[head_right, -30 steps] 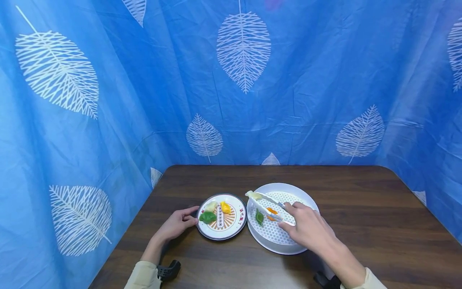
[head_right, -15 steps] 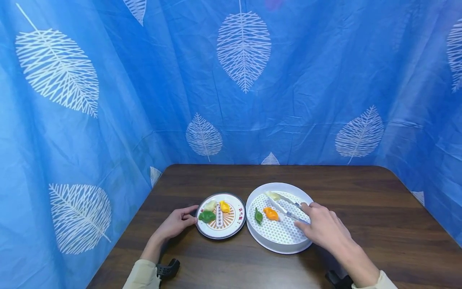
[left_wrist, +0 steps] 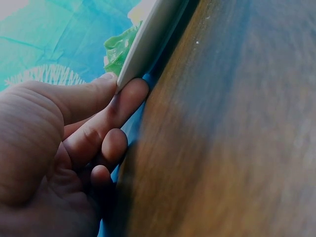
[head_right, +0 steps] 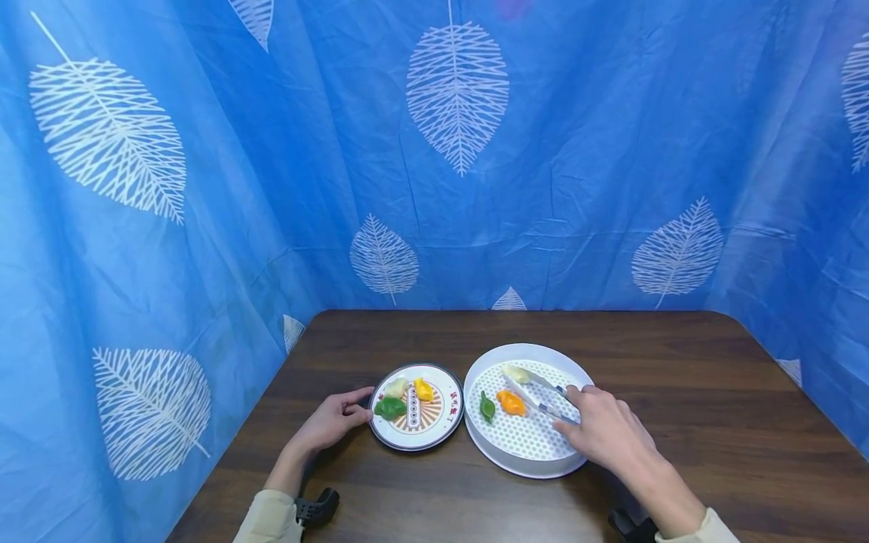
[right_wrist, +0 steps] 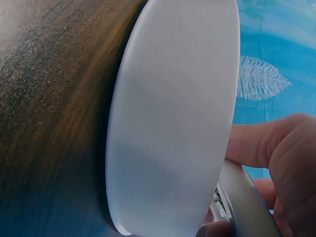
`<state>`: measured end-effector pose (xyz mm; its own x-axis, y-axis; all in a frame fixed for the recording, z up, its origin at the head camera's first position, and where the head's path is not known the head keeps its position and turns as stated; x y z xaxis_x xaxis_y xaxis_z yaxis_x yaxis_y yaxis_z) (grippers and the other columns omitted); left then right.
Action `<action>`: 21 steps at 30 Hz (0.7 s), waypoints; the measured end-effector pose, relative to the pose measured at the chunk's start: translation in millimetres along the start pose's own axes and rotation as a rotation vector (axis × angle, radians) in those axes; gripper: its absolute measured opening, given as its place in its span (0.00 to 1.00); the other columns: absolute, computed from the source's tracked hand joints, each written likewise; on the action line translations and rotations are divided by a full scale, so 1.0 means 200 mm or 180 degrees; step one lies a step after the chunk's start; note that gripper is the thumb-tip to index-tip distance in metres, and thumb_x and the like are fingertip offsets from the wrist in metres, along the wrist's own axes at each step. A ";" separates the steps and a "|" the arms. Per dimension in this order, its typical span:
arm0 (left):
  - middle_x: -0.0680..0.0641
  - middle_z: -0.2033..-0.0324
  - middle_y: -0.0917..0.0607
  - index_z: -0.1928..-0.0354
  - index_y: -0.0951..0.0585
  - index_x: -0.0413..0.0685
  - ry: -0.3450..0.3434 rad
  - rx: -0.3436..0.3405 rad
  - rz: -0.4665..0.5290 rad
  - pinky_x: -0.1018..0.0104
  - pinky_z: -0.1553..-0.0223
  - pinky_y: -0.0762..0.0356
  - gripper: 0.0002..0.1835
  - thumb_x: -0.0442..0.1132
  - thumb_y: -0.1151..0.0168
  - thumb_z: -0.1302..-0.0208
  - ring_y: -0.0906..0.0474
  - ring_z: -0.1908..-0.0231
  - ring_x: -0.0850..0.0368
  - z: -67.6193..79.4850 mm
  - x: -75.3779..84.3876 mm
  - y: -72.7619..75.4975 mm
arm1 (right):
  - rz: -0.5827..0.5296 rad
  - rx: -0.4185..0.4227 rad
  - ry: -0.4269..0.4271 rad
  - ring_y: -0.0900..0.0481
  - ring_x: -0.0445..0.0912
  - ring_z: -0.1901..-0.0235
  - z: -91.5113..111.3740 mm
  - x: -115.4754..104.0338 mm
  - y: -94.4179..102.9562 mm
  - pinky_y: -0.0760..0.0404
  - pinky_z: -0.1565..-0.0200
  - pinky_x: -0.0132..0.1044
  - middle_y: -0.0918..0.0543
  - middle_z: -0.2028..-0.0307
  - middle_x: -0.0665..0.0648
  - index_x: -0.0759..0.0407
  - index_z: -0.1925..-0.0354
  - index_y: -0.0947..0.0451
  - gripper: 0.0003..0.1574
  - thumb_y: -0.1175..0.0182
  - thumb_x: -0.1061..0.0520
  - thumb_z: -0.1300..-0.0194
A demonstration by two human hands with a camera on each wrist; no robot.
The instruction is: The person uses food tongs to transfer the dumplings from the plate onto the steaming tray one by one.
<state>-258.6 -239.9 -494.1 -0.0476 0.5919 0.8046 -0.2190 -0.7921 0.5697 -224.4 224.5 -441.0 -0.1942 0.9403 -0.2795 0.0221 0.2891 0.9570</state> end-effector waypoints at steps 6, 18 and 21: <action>0.51 0.71 0.16 0.26 0.28 0.51 -0.0019 0.0005 -0.0023 0.35 0.33 0.33 0.31 0.48 0.36 0.28 0.23 0.63 0.54 0.00 0.00 0.00 | -0.0029 0.0027 -0.0068 0.17 0.68 0.51 0.01 0.00 0.00 0.18 0.55 0.66 0.18 0.47 0.76 0.67 0.38 0.21 0.44 0.26 0.40 0.43; 0.52 0.71 0.15 0.26 0.28 0.52 -0.0007 0.0013 -0.0062 0.33 0.31 0.35 0.31 0.49 0.35 0.28 0.23 0.60 0.54 0.00 0.00 0.00 | -0.0103 0.0214 -0.0018 0.18 0.69 0.50 0.02 -0.05 0.01 0.19 0.52 0.68 0.19 0.46 0.77 0.67 0.37 0.22 0.45 0.27 0.40 0.42; 0.52 0.71 0.15 0.26 0.28 0.52 -0.0007 0.0010 -0.0058 0.32 0.31 0.35 0.32 0.50 0.35 0.29 0.23 0.60 0.54 -0.01 0.00 0.00 | -0.0128 0.0235 -0.0005 0.19 0.70 0.49 0.02 -0.09 0.01 0.19 0.50 0.69 0.19 0.45 0.76 0.66 0.36 0.22 0.45 0.27 0.39 0.42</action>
<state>-259.7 -239.6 -494.7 -0.0416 0.6059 0.7945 -0.2168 -0.7817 0.5848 -217.9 209.4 -434.2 -0.1947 0.9280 -0.3178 0.0866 0.3390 0.9368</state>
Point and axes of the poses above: each hand's wrist, its own z-axis away from the middle knuckle, its own y-axis out of the back of the hand, x = y × z, the point moved 1 cm from there along -z, towards the middle knuckle
